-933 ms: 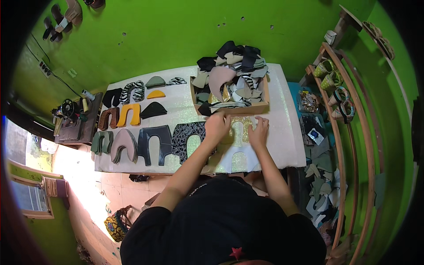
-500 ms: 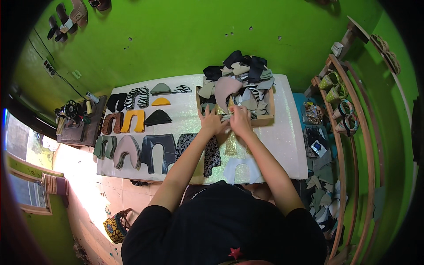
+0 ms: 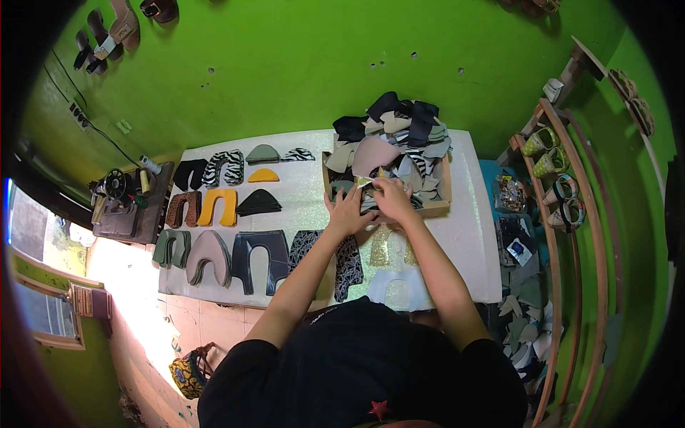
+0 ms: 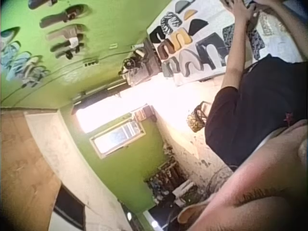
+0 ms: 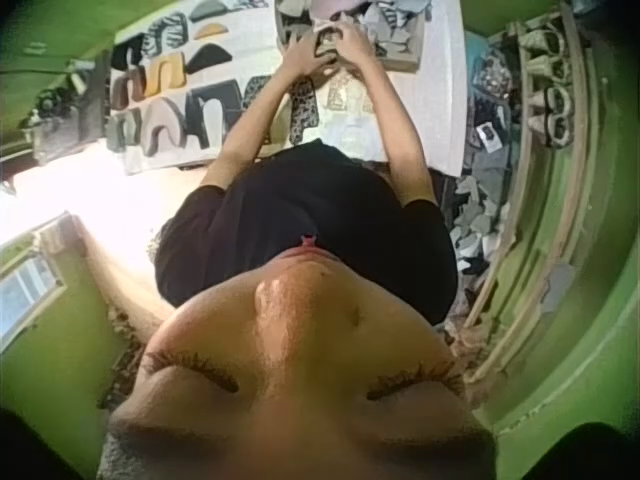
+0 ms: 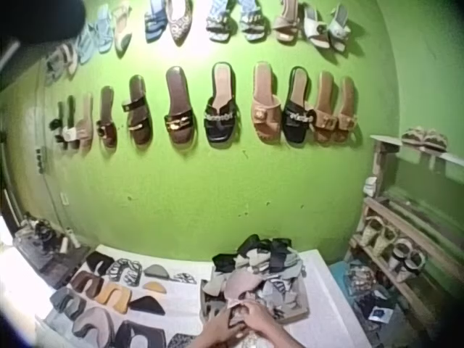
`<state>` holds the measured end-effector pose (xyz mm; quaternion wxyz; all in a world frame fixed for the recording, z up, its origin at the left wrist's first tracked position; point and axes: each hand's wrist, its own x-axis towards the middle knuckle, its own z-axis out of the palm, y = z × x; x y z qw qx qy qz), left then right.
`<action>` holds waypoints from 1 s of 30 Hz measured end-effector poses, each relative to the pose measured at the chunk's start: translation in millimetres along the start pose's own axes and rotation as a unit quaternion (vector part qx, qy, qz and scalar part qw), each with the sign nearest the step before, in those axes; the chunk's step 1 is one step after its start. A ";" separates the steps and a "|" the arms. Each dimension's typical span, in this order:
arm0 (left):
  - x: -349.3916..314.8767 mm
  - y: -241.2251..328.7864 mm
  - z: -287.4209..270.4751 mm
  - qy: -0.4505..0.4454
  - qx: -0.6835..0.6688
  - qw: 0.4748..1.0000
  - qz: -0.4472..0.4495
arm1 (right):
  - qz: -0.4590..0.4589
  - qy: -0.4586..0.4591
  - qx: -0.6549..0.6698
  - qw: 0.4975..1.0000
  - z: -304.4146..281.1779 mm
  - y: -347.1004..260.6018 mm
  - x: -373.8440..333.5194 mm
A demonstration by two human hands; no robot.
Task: Organizing and sorting various pre-cut shoe upper pieces by pattern and material on a work table.
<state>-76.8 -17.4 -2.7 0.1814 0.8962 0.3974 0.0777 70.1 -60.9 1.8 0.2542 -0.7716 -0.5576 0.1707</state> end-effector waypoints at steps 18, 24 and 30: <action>21.9 -21.0 -28.2 0.267 -0.162 0.950 -0.030 | -0.052 0.224 0.196 0.953 -37.8 48.2 14.5; 22.3 -15.3 -34.1 0.220 -0.143 0.965 0.003 | 0.004 -0.085 0.192 0.978 -34.8 44.6 14.6; 58.4 -10.4 -27.4 0.220 -0.241 0.942 0.074 | 0.078 0.121 0.011 0.990 -32.6 70.8 22.9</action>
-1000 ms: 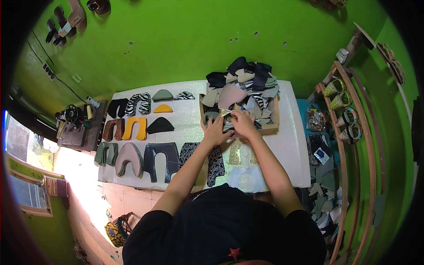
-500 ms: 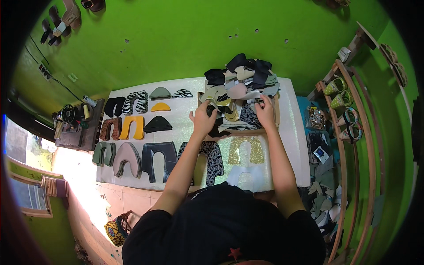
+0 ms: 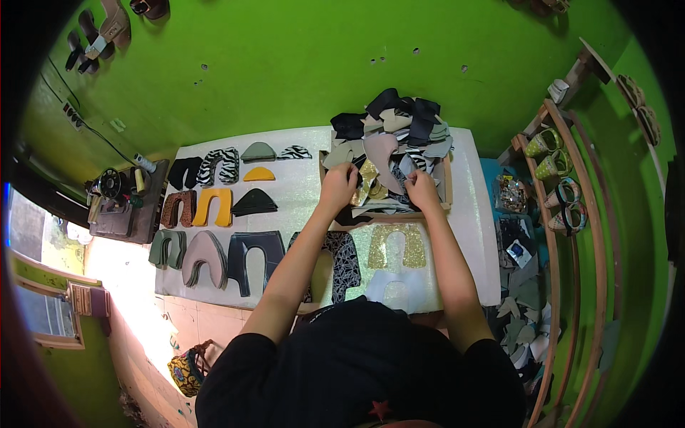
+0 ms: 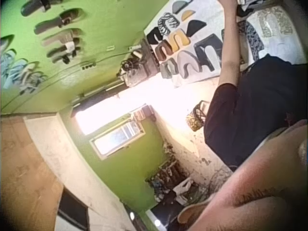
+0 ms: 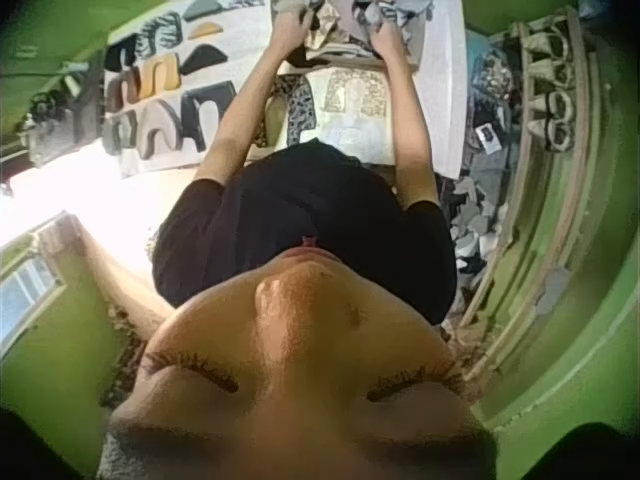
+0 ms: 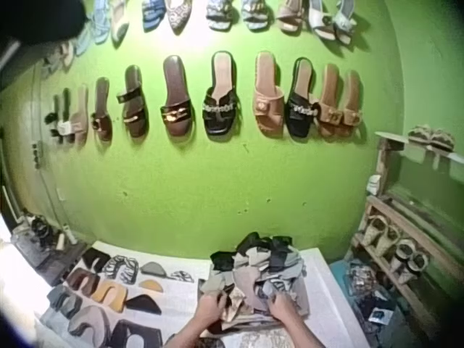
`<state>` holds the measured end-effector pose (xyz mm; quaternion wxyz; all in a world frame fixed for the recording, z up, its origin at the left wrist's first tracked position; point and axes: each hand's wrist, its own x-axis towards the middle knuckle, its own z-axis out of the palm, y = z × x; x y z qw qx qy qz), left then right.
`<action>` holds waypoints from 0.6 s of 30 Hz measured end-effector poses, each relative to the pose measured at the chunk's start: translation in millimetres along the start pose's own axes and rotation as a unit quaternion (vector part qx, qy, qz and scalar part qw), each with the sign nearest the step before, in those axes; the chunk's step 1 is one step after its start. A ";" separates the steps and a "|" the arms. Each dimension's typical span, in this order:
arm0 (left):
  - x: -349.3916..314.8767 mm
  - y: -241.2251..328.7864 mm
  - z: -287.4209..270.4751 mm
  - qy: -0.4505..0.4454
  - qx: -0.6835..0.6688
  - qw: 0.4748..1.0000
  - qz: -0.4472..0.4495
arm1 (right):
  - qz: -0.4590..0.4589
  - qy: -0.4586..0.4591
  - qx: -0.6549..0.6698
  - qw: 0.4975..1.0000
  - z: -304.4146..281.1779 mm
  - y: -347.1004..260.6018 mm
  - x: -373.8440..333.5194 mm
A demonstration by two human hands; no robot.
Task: Organizing and sorting various pre-cut shoe upper pieces by pattern and material on a work table.
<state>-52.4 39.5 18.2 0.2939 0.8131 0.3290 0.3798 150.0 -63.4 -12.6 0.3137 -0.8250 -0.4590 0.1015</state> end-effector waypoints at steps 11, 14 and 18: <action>33.6 -56.8 56.2 -0.156 0.028 0.972 -0.174 | 0.118 -0.113 -0.080 0.983 12.7 -14.7 -10.8; 33.0 -62.8 63.6 -0.128 0.076 0.975 -0.162 | 0.099 -0.081 -0.050 0.990 14.0 -16.7 -13.8; 33.8 -34.6 61.9 -0.139 0.092 0.973 -0.162 | 0.100 0.027 -0.020 0.994 11.0 -7.8 -17.6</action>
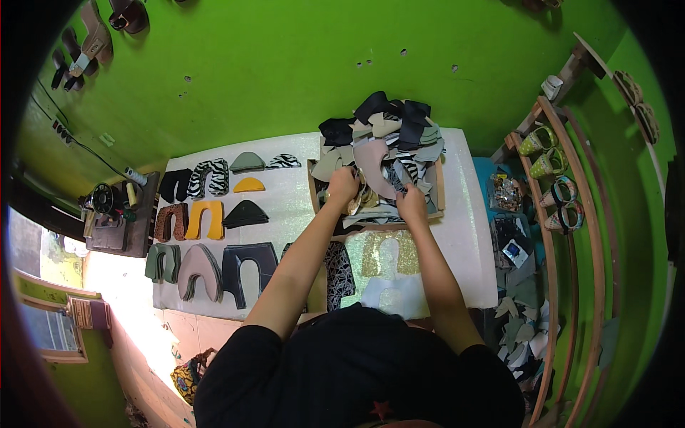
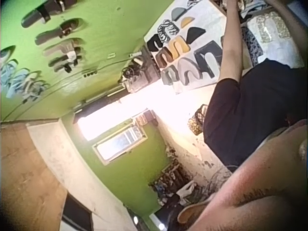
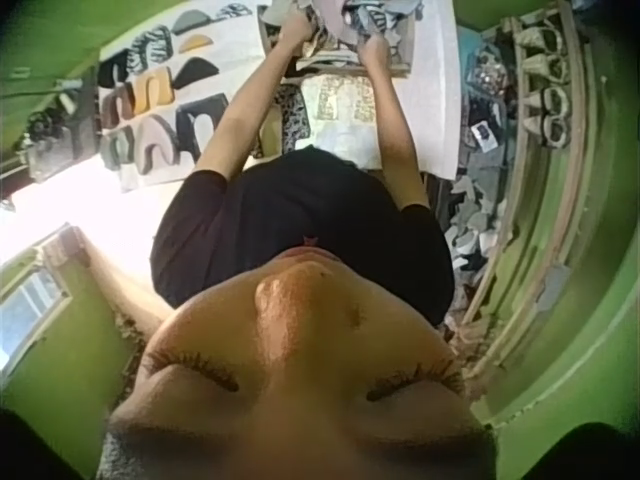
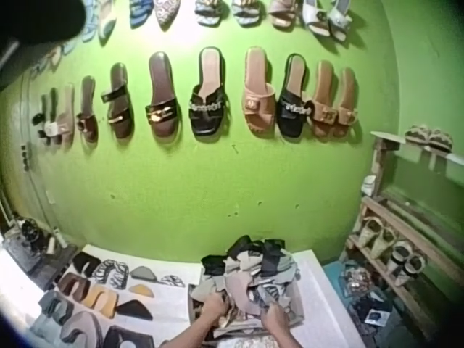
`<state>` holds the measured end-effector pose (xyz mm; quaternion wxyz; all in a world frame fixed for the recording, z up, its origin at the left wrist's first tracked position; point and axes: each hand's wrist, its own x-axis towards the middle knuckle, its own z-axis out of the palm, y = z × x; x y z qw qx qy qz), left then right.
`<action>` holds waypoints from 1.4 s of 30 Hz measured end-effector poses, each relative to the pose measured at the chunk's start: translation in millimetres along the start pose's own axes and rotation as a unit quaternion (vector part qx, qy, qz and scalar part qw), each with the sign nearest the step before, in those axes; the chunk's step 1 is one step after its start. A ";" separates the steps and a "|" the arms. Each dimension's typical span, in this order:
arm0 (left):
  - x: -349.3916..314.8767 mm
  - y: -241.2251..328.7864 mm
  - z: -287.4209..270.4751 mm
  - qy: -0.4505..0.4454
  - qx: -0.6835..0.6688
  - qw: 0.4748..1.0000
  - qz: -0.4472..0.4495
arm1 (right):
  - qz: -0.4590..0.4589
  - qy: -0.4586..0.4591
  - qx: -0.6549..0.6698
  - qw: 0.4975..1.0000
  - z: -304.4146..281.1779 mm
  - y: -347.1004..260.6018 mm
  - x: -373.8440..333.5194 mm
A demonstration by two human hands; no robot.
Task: Organizing and sorting various pre-cut shoe upper pieces by pattern and material on a work table.
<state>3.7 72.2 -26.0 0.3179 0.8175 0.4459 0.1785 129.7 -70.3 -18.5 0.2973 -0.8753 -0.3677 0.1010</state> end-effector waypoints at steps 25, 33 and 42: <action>-36.7 51.4 -51.5 0.209 -0.140 0.961 0.114 | -0.035 0.210 0.112 0.971 -0.8 -0.5 -16.6; -35.7 66.7 -69.5 0.242 -0.152 0.948 0.139 | 0.031 0.170 0.094 0.981 -2.3 -2.2 -16.9; -35.6 77.3 -102.4 0.238 -0.263 0.924 0.146 | 0.054 0.184 0.375 0.907 2.5 29.5 7.9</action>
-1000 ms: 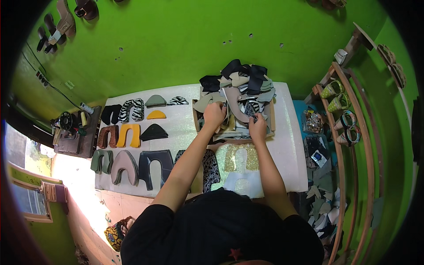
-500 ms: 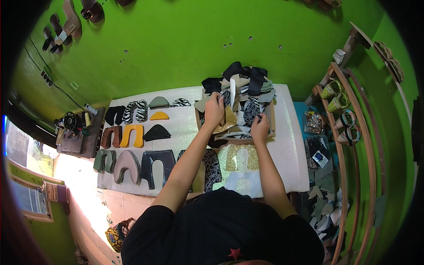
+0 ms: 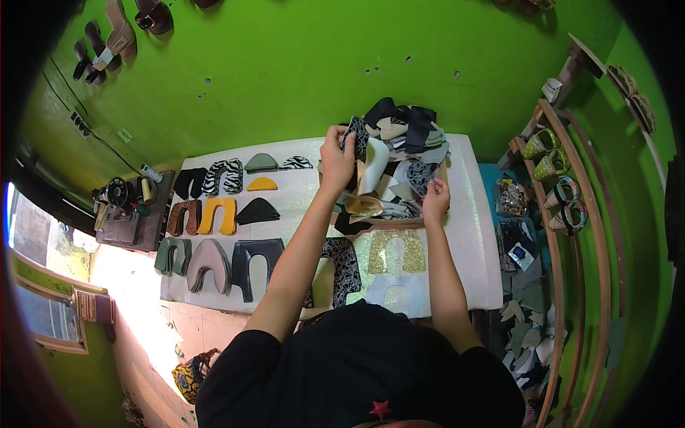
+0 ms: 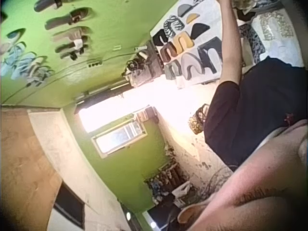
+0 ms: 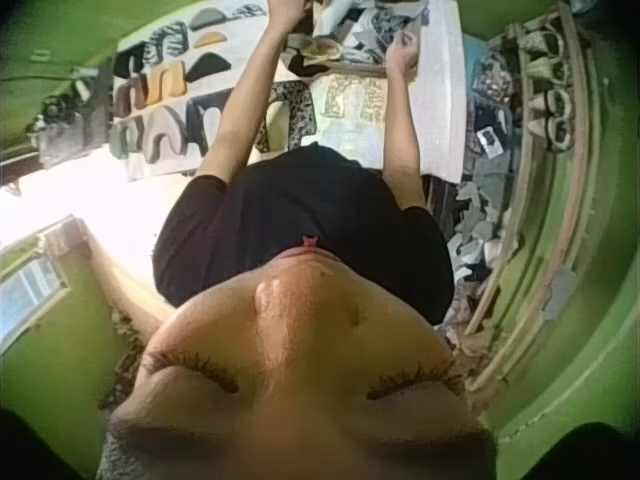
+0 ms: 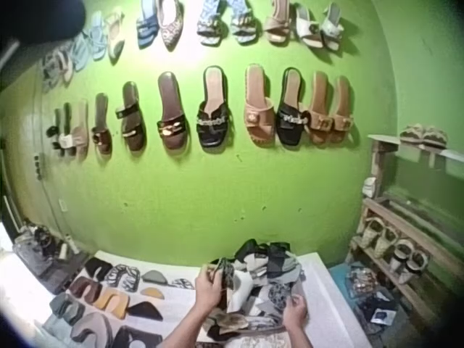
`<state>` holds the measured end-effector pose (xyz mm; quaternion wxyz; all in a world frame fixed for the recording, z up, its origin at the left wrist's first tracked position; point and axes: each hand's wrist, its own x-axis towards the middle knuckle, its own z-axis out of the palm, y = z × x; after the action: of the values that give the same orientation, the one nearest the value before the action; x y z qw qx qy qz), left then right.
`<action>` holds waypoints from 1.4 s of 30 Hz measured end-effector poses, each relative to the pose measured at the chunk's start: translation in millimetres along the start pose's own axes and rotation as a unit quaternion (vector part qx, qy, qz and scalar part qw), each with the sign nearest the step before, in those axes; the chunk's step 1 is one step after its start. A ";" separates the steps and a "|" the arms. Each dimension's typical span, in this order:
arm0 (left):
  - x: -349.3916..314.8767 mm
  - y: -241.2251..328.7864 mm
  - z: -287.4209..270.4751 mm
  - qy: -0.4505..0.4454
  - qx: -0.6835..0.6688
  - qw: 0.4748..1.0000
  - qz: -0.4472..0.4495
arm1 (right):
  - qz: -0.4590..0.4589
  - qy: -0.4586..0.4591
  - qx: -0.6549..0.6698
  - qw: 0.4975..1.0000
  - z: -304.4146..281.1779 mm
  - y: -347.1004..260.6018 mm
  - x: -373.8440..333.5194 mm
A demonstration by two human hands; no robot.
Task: Organizing and sorting various pre-cut shoe upper pieces by pattern and material on a work table.
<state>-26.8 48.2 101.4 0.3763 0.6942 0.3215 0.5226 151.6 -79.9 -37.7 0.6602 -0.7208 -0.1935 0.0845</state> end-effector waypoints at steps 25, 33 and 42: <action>-16.8 -2.0 -6.5 -0.201 -0.269 0.939 -0.074 | -0.074 -0.201 0.045 0.976 46.5 -46.3 -20.0; -19.1 -13.4 -20.3 -0.122 -0.350 0.919 -0.136 | -0.009 -0.190 0.150 0.970 23.3 -45.4 -15.7; -19.1 -33.0 -21.7 -0.017 -0.346 0.929 -0.131 | -0.027 -0.144 0.192 0.970 -2.1 -36.1 -9.7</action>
<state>-54.3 53.0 67.5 0.6636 0.4816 0.2020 0.5356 137.5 -83.7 -3.2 0.7534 -0.5555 -0.2861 0.2050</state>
